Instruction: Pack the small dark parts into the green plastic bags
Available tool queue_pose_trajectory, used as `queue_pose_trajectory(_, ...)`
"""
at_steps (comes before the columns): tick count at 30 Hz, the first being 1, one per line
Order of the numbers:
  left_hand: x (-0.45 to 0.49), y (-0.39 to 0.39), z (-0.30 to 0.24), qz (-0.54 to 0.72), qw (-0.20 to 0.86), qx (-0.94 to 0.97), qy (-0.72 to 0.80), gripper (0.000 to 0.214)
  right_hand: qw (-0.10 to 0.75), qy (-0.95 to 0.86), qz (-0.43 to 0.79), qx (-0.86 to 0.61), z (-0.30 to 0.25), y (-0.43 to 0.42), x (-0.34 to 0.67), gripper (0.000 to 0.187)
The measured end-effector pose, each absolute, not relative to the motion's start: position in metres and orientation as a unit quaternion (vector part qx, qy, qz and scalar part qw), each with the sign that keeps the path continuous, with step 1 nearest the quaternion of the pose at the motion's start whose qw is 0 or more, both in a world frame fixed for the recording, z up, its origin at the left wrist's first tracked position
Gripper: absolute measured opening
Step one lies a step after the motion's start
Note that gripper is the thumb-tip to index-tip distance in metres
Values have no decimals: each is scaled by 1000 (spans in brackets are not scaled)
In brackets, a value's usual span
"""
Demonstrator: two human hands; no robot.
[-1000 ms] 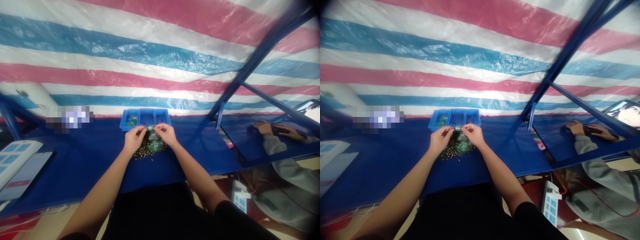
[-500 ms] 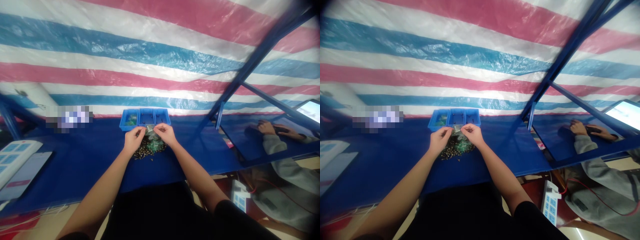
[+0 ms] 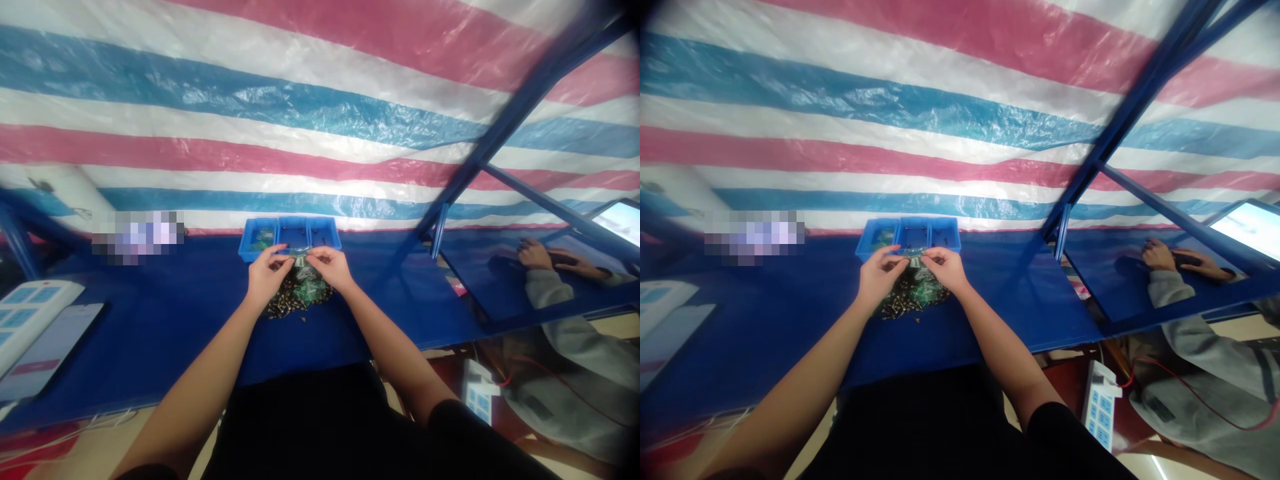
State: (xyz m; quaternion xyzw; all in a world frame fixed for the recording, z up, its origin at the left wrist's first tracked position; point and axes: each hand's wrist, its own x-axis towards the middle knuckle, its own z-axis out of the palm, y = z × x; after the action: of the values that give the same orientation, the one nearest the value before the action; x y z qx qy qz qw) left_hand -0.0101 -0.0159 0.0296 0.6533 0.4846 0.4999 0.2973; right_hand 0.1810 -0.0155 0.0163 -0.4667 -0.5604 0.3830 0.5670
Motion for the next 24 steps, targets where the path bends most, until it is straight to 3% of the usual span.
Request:
queue_pose_trajectory(4,-11,-14,28,495,311,657,476,50,569,-579,378,-445,16,-14,181,29)
queue_pose_trajectory(12,-13,-11,25,509,254,694,441,19,548,-612,355,-446,16,-15,182,27)
queue_pose_trajectory(17,-13,-12,24,506,243,694,451,22,562,-610,334,-448,19,-17,182,26)
queue_pose_trajectory(24,-13,-17,23,504,321,673,437,29,546,-560,449,-432,24,-20,181,37)
